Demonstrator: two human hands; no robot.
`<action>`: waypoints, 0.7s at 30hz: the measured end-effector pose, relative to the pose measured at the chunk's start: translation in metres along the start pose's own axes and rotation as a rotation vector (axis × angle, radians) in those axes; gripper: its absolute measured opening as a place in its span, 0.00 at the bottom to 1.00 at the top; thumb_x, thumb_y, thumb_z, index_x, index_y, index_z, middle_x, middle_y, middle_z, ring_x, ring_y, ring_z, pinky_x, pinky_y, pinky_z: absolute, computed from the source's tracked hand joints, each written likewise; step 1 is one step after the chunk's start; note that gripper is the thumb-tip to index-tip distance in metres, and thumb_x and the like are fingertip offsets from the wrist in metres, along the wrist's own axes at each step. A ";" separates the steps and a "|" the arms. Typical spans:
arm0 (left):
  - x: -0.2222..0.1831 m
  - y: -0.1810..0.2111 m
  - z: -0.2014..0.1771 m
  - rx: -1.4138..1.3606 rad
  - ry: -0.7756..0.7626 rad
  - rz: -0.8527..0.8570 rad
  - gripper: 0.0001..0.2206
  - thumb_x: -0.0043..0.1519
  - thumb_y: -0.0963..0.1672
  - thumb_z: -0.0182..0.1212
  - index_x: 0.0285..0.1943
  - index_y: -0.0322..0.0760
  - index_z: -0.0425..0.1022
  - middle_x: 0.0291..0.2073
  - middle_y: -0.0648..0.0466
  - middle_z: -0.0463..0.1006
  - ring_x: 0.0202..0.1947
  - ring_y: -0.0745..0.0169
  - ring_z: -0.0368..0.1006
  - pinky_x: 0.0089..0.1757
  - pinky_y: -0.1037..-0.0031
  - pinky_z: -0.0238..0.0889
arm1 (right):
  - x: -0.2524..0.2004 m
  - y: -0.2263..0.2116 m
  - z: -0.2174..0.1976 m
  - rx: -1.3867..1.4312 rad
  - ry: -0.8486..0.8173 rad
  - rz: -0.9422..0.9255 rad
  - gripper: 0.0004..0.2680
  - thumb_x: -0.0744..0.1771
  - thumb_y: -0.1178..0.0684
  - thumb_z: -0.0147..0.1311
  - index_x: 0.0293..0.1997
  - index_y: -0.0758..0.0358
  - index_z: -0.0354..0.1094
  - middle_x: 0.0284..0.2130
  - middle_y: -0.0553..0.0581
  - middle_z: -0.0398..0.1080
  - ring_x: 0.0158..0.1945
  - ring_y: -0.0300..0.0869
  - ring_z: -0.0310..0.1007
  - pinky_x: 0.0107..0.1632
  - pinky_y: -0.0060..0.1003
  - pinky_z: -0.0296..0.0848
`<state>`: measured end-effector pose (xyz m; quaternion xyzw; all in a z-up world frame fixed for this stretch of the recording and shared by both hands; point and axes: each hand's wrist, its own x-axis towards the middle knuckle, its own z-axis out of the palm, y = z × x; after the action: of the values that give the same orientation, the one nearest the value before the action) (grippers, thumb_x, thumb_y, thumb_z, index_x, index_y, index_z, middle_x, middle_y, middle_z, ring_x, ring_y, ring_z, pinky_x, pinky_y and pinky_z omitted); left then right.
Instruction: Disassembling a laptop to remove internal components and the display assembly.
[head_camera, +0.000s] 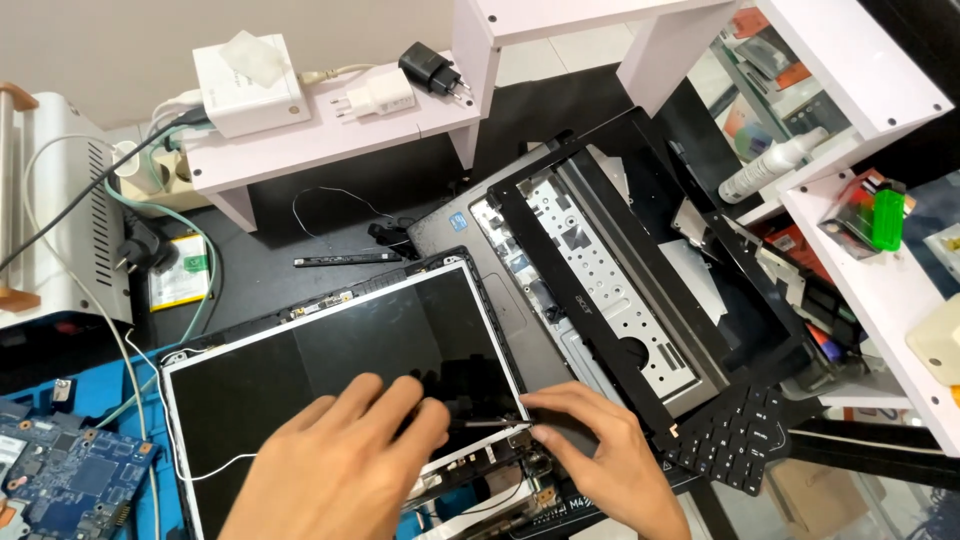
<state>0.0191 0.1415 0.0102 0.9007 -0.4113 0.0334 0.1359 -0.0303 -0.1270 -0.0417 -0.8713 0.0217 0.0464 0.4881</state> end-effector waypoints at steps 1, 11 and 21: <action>-0.010 -0.006 0.004 -0.032 -0.020 -0.064 0.10 0.56 0.46 0.61 0.43 0.39 0.76 0.37 0.55 0.74 0.42 0.58 0.75 0.36 0.69 0.69 | 0.000 -0.002 0.001 0.021 -0.010 0.038 0.10 0.62 0.60 0.63 0.48 0.65 0.78 0.42 0.55 0.80 0.45 0.42 0.82 0.49 0.37 0.77; -0.089 -0.028 0.049 -0.328 -0.014 -0.581 0.07 0.61 0.49 0.65 0.42 0.48 0.83 0.29 0.59 0.76 0.32 0.67 0.79 0.35 0.72 0.74 | 0.002 -0.009 0.028 0.083 -0.055 0.037 0.05 0.61 0.59 0.65 0.38 0.66 0.81 0.36 0.56 0.84 0.43 0.44 0.82 0.47 0.36 0.80; -0.135 -0.005 0.036 -0.717 0.165 -0.835 0.07 0.61 0.45 0.65 0.40 0.37 0.82 0.30 0.53 0.78 0.31 0.58 0.79 0.33 0.69 0.71 | -0.004 0.003 0.077 -0.090 0.010 -0.019 0.06 0.60 0.64 0.62 0.36 0.62 0.83 0.37 0.56 0.85 0.50 0.43 0.84 0.54 0.40 0.76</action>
<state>-0.0677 0.2340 -0.0484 0.8791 0.0068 -0.0950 0.4671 -0.0390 -0.0630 -0.0839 -0.8928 0.0136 0.0382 0.4487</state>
